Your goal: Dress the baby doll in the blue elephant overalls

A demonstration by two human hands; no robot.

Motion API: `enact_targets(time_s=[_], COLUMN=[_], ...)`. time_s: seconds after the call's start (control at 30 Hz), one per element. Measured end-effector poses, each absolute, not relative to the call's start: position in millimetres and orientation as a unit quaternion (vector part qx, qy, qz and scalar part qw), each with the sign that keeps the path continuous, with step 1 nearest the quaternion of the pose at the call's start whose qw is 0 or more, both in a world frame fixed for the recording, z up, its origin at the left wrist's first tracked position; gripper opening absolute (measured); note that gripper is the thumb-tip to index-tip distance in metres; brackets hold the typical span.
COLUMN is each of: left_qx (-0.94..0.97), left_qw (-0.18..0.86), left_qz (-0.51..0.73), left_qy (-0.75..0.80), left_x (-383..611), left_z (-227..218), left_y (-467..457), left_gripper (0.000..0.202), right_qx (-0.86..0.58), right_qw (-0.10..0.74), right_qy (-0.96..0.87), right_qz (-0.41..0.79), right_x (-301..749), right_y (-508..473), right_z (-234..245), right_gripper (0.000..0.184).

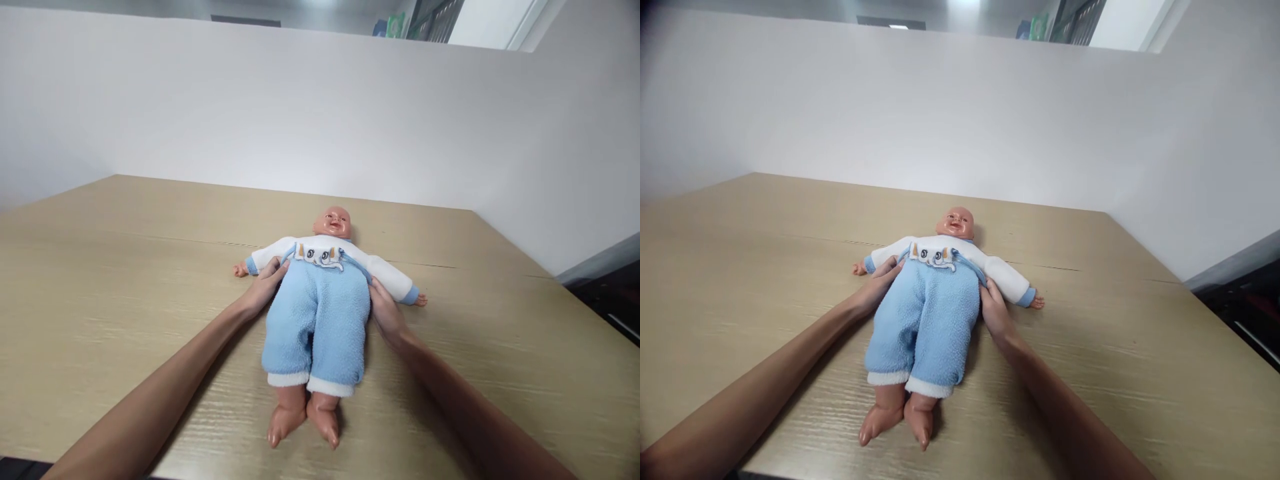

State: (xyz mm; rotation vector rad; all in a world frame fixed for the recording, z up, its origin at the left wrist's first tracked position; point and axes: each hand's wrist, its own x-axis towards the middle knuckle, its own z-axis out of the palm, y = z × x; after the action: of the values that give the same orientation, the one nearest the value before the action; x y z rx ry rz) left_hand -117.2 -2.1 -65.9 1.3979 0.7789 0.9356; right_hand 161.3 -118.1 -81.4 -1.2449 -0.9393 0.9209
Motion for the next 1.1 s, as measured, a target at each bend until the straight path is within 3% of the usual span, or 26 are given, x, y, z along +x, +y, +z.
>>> enact_targets(time_s=[0.17, 0.43, 0.7, 0.97, 1.1], left_qx=[0.490, 0.557, 0.594, 0.717, 0.680], left_qw=[0.684, 0.659, 0.622, 0.493, 0.539], left_qz=[0.436, 0.409, 0.413, 0.331, 0.336], left_qy=[0.319, 0.298, 0.298, 0.366, 0.368], left_x=[-101.3, -108.7, -121.4, -135.6, -131.4], left_z=[-76.5, -64.0, -61.0, -60.1, -61.2], left_y=[0.9, 2.8, 12.0, 15.6, 7.2], left_gripper=[0.048, 0.048, 0.047, 0.044, 0.045], right_qx=[-0.479, -0.467, -0.420, -0.599, -0.610], right_qw=[0.671, 0.671, 0.664, 0.544, 0.529], right_qy=[-0.307, -0.357, -0.362, -0.503, -0.527], right_qz=[0.475, 0.452, 0.501, 0.304, 0.266], right_x=[153.4, 170.6, 173.4, 190.1, 184.0], right_y=[-108.0, -100.4, -102.3, -115.3, -119.6], right_z=[-82.8, -83.3, -66.0, -66.9, -71.6], right_gripper=[0.032, 0.030, 0.028, 0.017, 0.012])
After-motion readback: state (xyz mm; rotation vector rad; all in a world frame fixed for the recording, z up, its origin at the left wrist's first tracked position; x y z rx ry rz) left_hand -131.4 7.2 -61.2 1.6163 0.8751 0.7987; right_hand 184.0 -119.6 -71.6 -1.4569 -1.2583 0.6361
